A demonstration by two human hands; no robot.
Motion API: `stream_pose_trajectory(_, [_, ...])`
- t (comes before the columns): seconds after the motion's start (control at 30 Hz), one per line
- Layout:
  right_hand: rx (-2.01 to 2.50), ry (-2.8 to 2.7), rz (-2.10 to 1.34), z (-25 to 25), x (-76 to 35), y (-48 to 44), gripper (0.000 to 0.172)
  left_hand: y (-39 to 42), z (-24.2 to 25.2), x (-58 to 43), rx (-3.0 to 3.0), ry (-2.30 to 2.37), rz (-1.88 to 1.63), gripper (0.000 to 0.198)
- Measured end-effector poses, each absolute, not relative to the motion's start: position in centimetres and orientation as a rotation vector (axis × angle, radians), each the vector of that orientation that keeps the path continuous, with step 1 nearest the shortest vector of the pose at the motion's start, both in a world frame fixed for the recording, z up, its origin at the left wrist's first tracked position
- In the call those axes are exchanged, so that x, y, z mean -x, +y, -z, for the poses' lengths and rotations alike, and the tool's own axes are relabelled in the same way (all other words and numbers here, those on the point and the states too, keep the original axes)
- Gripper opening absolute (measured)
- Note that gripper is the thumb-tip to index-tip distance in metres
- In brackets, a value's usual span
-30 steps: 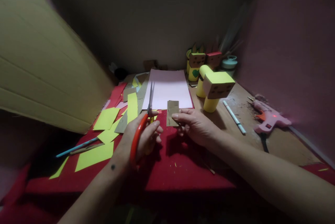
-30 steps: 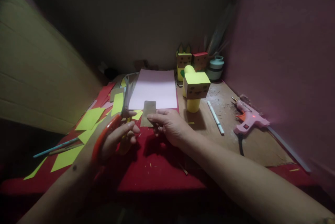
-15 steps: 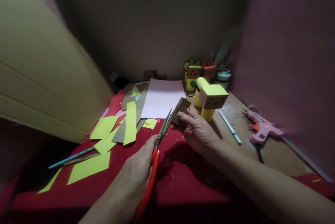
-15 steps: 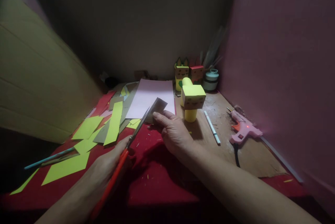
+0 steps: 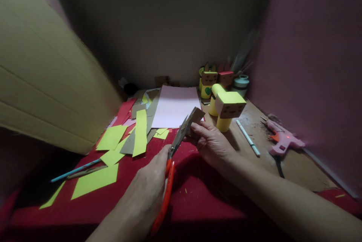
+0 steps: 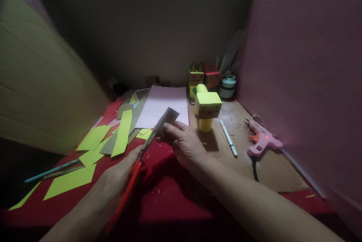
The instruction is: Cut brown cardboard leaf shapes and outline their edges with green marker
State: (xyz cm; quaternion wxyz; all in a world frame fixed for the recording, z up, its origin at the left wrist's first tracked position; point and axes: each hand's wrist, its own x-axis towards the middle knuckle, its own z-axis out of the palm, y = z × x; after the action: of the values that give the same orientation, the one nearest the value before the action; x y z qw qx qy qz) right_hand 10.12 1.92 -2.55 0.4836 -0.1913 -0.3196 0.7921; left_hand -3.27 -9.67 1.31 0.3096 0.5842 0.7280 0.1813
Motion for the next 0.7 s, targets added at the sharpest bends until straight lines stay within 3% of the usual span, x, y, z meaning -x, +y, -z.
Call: stream_pose_trajectory(0.7, [0.501,-0.771,-1.927,3.00,-10.14,1.81,0.014,-9.37,-1.67,2.69,-1.240,1.965,-0.600,0.050])
